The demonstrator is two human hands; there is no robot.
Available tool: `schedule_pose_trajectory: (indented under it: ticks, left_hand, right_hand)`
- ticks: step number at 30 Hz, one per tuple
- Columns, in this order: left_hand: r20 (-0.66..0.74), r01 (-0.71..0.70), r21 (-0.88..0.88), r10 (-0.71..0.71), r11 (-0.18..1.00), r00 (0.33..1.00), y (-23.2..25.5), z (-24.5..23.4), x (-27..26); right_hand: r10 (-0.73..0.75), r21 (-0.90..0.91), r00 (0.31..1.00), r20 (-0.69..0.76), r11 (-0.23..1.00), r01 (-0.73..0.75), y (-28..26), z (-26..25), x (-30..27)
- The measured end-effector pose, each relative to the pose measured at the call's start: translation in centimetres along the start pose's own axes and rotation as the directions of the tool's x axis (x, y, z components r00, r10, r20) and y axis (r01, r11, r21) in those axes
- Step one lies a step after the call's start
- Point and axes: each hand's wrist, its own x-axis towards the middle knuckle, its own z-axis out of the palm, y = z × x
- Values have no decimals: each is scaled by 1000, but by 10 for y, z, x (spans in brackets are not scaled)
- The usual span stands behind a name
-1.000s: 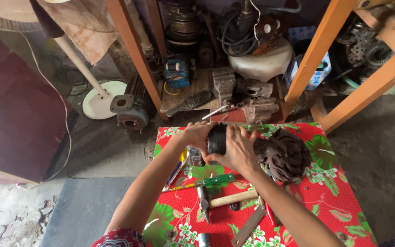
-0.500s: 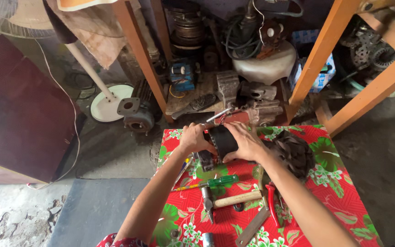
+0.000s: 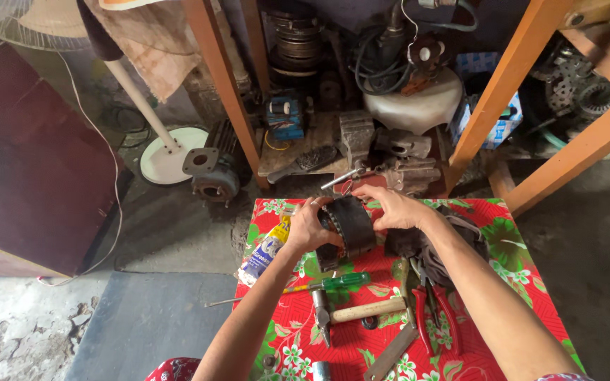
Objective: The person disassembles an electric motor component, using a screwdriver to remove internal wires and hardware. They then pull the internal rotor and winding assembly apart to access the individual pieces.
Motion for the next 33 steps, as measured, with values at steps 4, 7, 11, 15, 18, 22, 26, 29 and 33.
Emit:
schedule_pose_trajectory:
  ticks: [4, 7, 11, 15, 18, 22, 26, 29, 33]
  left_hand:
    - [-5, 8, -65, -8, 998, 1000, 0, 3, -2]
    - [-11, 10, -58, -11, 998, 1000, 4, 2, -4]
    - [33, 14, -27, -13, 1000, 999, 6, -1, -4]
    - [88, -42, 53, 37, 998, 995, 7, -8, 1]
    - [136, 0, 29, -4, 1000, 991, 10, -12, 1]
    - [122, -15, 0, 14, 1000, 992, 15, -12, 1]
    - [131, 52, -6, -51, 999, 990, 20, -10, -3]
    - [101, 26, 31, -29, 999, 995, 21, -9, -10]
    - [94, 26, -2, -26, 1000, 995, 22, -10, -4]
  right_hand:
    - [-115, 5, 990, -81, 993, 116, 16, 4, 4]
    - [38, -73, 981, -191, 996, -53, 4, 11, 0]
    - [53, -122, 944, -326, 988, -97, -12, 11, -4]
    - [34, -121, 931, -364, 989, -84, -11, 12, -4]
    - [27, -247, 921, -389, 960, -132, -11, 9, -7]
    - [133, -271, 903, -409, 927, -260, -16, 4, -32]
    - [123, -330, 855, -503, 887, -322, -26, 22, -55]
    - [170, -282, 864, -474, 900, -332, -22, 17, -52]
    - [221, -282, 877, -427, 889, -361, -23, 0, -60]
